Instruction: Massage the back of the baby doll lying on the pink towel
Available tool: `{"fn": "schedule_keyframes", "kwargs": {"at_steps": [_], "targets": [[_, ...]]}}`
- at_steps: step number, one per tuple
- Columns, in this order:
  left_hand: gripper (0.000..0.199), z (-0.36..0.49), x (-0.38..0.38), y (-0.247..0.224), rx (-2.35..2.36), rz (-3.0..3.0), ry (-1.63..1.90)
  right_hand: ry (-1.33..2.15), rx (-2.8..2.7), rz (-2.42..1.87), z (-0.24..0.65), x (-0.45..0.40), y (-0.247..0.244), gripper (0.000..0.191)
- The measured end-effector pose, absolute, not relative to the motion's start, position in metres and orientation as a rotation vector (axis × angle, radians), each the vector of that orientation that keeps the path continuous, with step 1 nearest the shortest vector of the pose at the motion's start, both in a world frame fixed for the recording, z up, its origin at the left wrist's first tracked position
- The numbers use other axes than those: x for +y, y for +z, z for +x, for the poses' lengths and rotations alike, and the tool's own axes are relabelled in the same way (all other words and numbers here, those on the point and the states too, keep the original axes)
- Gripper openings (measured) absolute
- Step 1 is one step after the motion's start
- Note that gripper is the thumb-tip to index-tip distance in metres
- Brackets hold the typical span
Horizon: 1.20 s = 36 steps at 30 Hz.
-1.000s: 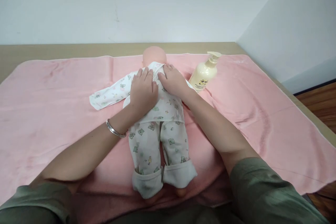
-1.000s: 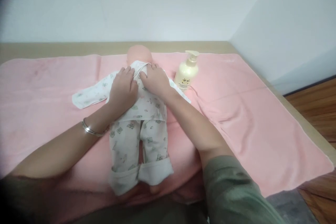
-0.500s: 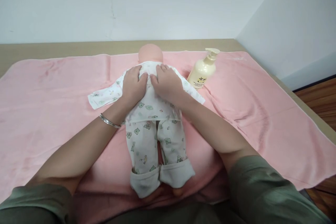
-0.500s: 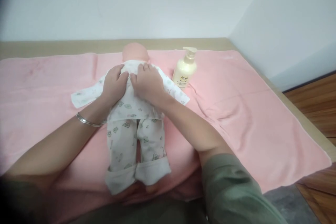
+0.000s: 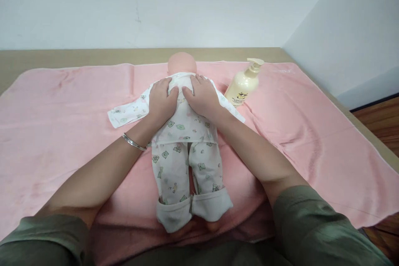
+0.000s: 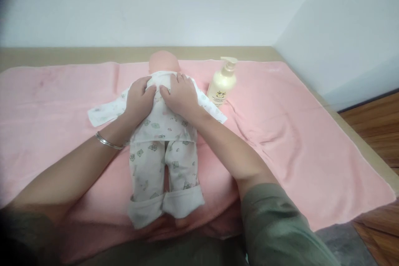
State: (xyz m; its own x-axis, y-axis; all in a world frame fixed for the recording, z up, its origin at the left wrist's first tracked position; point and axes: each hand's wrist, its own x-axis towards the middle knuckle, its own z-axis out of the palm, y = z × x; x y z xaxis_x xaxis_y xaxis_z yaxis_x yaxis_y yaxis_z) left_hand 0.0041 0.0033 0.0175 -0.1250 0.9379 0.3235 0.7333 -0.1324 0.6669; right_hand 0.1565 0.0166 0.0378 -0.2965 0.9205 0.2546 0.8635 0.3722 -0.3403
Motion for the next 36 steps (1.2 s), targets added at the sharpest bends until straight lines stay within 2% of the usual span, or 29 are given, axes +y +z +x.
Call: {"fn": "schedule_keyframes", "kwargs": {"at_steps": [6, 12, 18, 22, 27, 36], "targets": [[0.056, 0.011, -0.005, 0.024, 1.891, 1.895, 1.083, 0.258, -2.293, -1.514, 0.162, 0.023, 0.042, 0.052], [0.067, 0.023, -0.024, 0.037, 1.832, 1.894, 0.935, 0.33, -2.418, -1.541, 0.165, 0.022, 0.055, 0.067], [0.062, 0.003, 0.001, 0.034, 1.809, 1.812, 0.965, 0.085, -2.357, -1.657, 0.137, -0.025, 0.05, 0.066], [0.056, 0.0, 0.006, 0.023, 1.823, 1.865, 1.011, 0.176, -2.296, -1.624, 0.135, -0.02, 0.045, 0.065], [0.062, 0.019, -0.022, 0.022, 1.783, 2.121, 1.024, 0.345, -2.238, -1.597, 0.15, 0.019, 0.042, 0.064], [0.059, 0.0, 0.002, 0.026, 1.831, 1.896, 1.02, 0.09, -2.374, -1.567, 0.145, -0.001, 0.045, 0.06]]}}
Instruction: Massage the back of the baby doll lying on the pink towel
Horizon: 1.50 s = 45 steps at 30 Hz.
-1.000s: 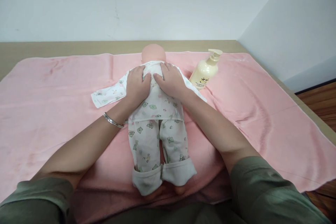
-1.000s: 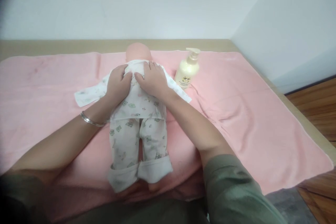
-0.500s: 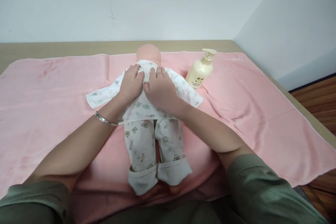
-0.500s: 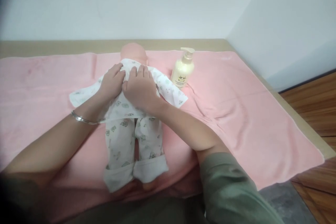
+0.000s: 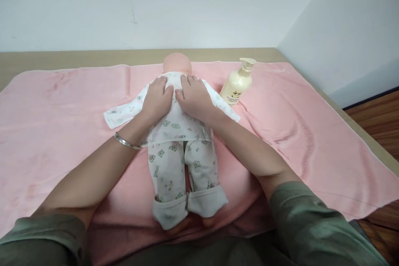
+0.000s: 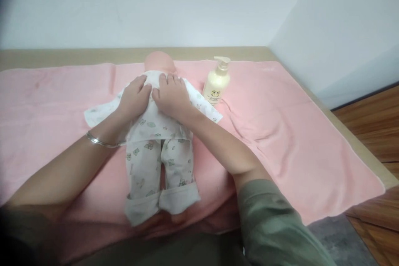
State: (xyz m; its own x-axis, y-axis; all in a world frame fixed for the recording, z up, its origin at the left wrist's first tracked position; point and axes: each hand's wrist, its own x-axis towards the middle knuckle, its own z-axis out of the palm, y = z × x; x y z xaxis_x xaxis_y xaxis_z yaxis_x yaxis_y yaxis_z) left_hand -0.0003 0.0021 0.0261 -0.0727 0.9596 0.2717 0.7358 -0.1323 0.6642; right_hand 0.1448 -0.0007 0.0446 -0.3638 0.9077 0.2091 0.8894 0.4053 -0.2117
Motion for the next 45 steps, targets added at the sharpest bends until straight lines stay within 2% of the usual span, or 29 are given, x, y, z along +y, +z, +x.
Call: {"fn": "schedule_keyframes", "kwargs": {"at_steps": [5, 10, 12, 18, 21, 24, 29, 32, 38, 42, 45], "targets": [[0.052, -0.005, 0.005, 0.027, 1.823, 1.858, 1.047, -0.054, -2.46, -1.46, 0.136, -0.028, 0.042, 0.059], [0.046, 0.013, -0.02, 0.034, 1.896, 2.033, 0.943, 0.283, -2.385, -1.46, 0.155, 0.013, 0.045, 0.049], [0.047, 0.019, -0.026, 0.034, 1.886, 2.145, 0.928, 0.36, -2.305, -1.527, 0.162, 0.028, 0.048, 0.052], [0.046, 0.006, -0.008, 0.037, 1.892, 2.018, 0.89, 0.051, -2.464, -1.532, 0.149, -0.013, 0.052, 0.066], [0.039, -0.003, 0.001, 0.039, 1.844, 1.978, 0.915, -0.082, -2.527, -1.475, 0.14, -0.03, 0.05, 0.064], [0.035, -0.001, -0.002, 0.036, 1.902, 1.988, 0.936, -0.011, -2.5, -1.434, 0.144, -0.013, 0.048, 0.055], [0.048, 0.016, -0.019, 0.025, 1.86, 2.113, 1.029, 0.28, -2.344, -1.508, 0.161, 0.026, 0.048, 0.055], [0.05, 0.018, -0.02, 0.025, 1.837, 2.107, 1.024, 0.166, -2.377, -1.538, 0.157, 0.018, 0.048, 0.056], [0.032, -0.002, -0.002, 0.041, 1.888, 1.928, 0.908, -0.084, -2.451, -1.466, 0.139, -0.022, 0.044, 0.055], [0.035, -0.003, -0.003, 0.045, 1.986, 1.907, 0.831, 0.058, -2.317, -1.511, 0.145, -0.008, 0.043, 0.048], [0.036, 0.007, -0.014, 0.043, 2.077, 2.052, 0.771, 0.228, -2.306, -1.54, 0.155, 0.015, 0.045, 0.055]]}}
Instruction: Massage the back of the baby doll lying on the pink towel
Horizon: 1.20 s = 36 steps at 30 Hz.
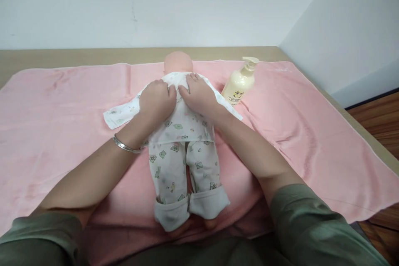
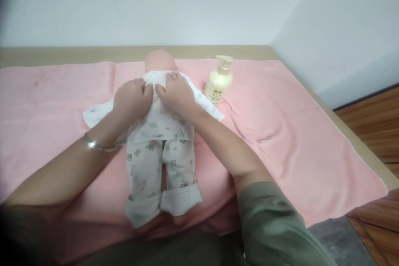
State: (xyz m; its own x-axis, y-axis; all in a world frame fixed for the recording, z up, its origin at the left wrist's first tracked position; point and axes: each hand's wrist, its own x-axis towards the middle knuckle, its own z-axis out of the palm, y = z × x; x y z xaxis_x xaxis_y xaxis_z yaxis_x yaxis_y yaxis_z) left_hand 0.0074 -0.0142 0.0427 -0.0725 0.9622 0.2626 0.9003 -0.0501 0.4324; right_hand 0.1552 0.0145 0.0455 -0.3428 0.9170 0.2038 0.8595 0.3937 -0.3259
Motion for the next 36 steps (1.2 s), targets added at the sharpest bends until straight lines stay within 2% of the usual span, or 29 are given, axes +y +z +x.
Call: {"fn": "schedule_keyframes", "kwargs": {"at_steps": [4, 9, 13, 17, 24, 33, 36], "targets": [[0.044, 0.018, -0.024, 0.043, 2.108, 2.216, 0.692, 0.219, -2.357, -1.51, 0.159, 0.023, 0.048, 0.054], [0.036, 0.004, -0.007, 0.051, 2.072, 2.154, 0.444, -0.061, -2.4, -1.527, 0.143, -0.015, 0.047, 0.042], [0.04, -0.008, 0.008, 0.051, 2.078, 2.163, 0.277, -0.127, -2.469, -1.49, 0.133, -0.035, 0.049, 0.041], [0.037, -0.003, 0.004, 0.043, 2.078, 2.03, 0.545, 0.019, -2.373, -1.524, 0.139, -0.015, 0.048, 0.042], [0.028, 0.005, 0.0, 0.025, 1.989, 1.952, 0.971, 0.322, -2.272, -1.585, 0.15, 0.022, 0.043, 0.063], [0.048, 0.003, 0.003, 0.019, 1.972, 1.926, 1.017, 0.328, -2.29, -1.608, 0.149, 0.019, 0.044, 0.068], [0.049, 0.003, 0.004, 0.017, 1.978, 1.913, 1.026, 0.336, -2.298, -1.614, 0.149, 0.02, 0.045, 0.07]]}}
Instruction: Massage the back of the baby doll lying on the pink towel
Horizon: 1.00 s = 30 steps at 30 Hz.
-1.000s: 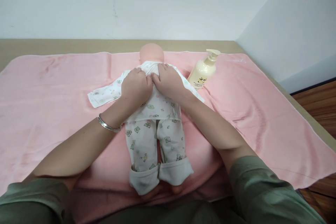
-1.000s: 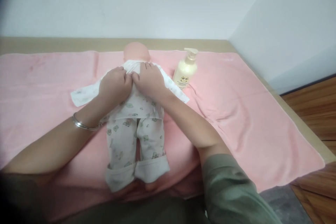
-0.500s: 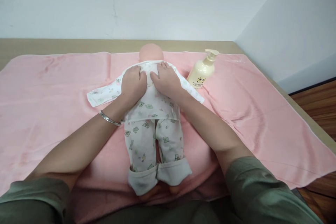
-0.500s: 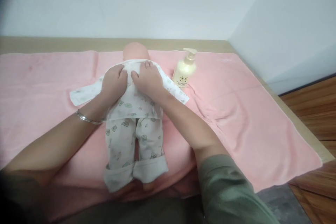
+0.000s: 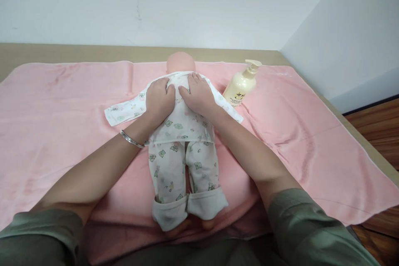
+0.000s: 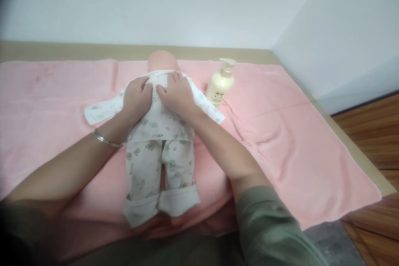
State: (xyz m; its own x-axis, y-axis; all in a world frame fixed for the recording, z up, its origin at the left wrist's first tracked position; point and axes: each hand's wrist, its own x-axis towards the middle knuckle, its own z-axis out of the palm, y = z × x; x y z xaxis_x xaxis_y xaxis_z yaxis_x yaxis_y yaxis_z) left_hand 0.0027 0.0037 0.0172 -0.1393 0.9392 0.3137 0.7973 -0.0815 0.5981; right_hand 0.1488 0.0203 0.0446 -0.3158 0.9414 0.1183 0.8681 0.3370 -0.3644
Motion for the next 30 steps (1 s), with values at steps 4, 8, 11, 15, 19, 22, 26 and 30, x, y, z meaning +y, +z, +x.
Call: {"fn": "schedule_keyframes", "kwargs": {"at_steps": [4, 8, 11, 15, 19, 22, 26, 30], "targets": [[0.037, 0.001, 0.005, 0.017, 1.996, 1.9, 1.034, 0.365, -2.302, -1.587, 0.149, 0.022, 0.047, 0.07], [0.033, 0.004, 0.001, 0.018, 2.025, 1.941, 1.008, 0.403, -2.353, -1.538, 0.154, 0.027, 0.048, 0.073], [0.037, 0.006, -0.003, 0.018, 2.013, 2.018, 1.071, 0.399, -2.353, -1.461, 0.159, 0.033, 0.048, 0.071], [0.033, 0.004, -0.001, 0.021, 1.94, 2.085, 1.027, 0.326, -2.391, -1.4, 0.158, 0.027, 0.049, 0.059], [0.03, -0.003, 0.006, 0.029, 1.912, 2.012, 0.905, 0.156, -2.422, -1.437, 0.145, 0.003, 0.052, 0.049], [0.034, -0.004, 0.009, 0.03, 1.913, 1.997, 0.873, 0.123, -2.41, -1.457, 0.142, -0.004, 0.055, 0.048], [0.042, -0.001, 0.007, 0.027, 1.899, 2.066, 0.899, 0.362, -2.331, -1.49, 0.152, 0.013, 0.056, 0.043], [0.045, 0.0, 0.006, 0.025, 1.874, 2.105, 0.908, 0.441, -2.274, -1.483, 0.16, 0.028, 0.054, 0.049]]}}
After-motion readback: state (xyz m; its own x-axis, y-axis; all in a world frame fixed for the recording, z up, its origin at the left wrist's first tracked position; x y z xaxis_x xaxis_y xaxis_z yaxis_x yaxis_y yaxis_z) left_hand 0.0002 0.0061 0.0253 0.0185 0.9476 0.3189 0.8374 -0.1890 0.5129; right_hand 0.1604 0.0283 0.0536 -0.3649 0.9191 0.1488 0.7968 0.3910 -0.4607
